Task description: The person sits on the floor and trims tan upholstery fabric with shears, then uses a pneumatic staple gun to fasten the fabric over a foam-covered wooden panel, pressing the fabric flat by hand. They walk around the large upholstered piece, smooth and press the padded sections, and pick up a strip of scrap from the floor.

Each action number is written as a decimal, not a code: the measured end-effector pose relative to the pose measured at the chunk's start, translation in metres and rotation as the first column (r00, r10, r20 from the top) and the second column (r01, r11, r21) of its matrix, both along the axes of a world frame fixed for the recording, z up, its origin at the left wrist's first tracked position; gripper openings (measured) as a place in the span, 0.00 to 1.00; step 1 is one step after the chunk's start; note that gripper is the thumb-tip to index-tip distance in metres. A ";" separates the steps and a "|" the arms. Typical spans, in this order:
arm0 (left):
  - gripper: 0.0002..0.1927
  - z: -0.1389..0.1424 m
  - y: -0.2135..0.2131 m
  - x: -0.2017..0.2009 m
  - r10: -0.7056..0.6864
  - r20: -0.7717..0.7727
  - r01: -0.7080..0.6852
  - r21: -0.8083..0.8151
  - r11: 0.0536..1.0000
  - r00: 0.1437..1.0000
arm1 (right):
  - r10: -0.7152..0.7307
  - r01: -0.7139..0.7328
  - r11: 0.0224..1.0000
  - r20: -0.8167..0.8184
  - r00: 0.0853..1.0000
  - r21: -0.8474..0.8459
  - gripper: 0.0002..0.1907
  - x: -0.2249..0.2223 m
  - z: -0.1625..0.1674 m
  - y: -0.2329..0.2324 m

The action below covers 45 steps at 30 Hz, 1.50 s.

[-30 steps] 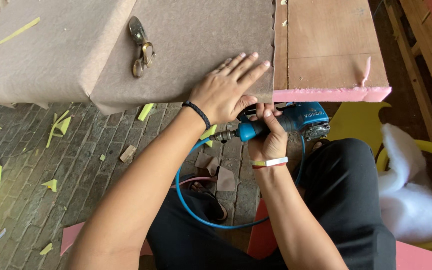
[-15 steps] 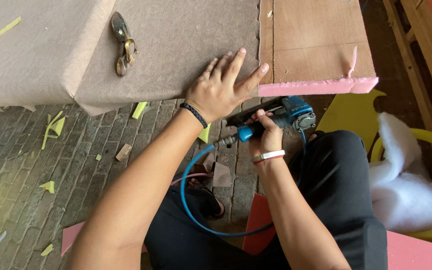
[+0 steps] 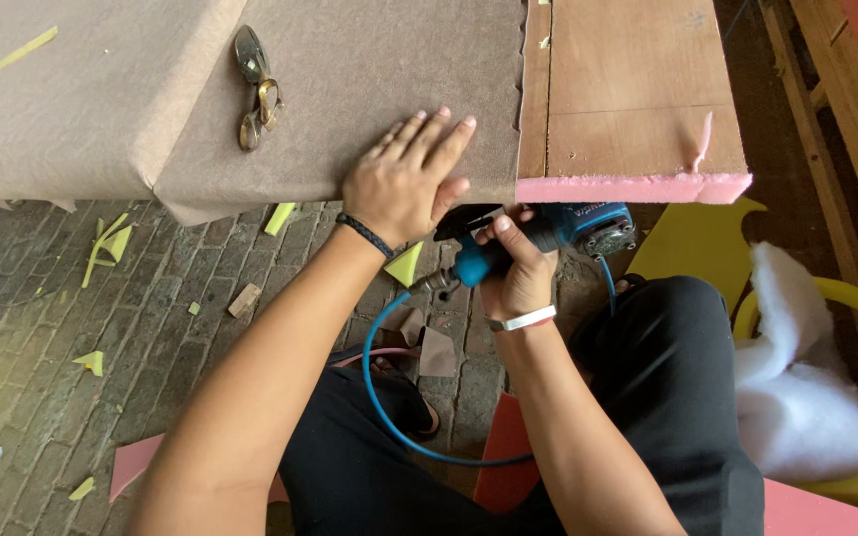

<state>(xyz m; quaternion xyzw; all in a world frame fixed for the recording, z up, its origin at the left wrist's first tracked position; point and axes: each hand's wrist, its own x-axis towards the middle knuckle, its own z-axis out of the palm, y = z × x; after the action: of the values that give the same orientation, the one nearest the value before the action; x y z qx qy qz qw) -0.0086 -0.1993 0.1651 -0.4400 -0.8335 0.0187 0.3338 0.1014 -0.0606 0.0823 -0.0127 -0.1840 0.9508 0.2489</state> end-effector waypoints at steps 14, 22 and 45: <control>0.32 -0.001 0.018 0.014 -0.130 -0.402 0.076 -0.146 0.986 0.907 | -0.061 0.061 0.998 -0.025 0.998 0.011 0.16 -0.014 -0.006 0.006; 0.35 -0.003 0.020 0.018 -0.154 -0.465 0.149 -0.047 0.988 0.872 | 0.341 -0.298 0.939 0.349 0.873 -0.172 0.11 0.033 -0.062 0.006; 0.26 -0.009 0.025 0.017 -0.075 -0.447 0.073 -0.020 0.997 0.891 | 0.480 -0.898 0.257 -0.760 0.438 -0.356 0.13 0.043 -0.044 -0.041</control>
<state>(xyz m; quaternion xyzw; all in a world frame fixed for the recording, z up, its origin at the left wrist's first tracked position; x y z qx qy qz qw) 0.0086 -0.1743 0.1565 -0.4558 -0.7170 0.1077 0.5162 0.1443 -0.1016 0.0380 0.2251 0.3012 0.9029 -0.2085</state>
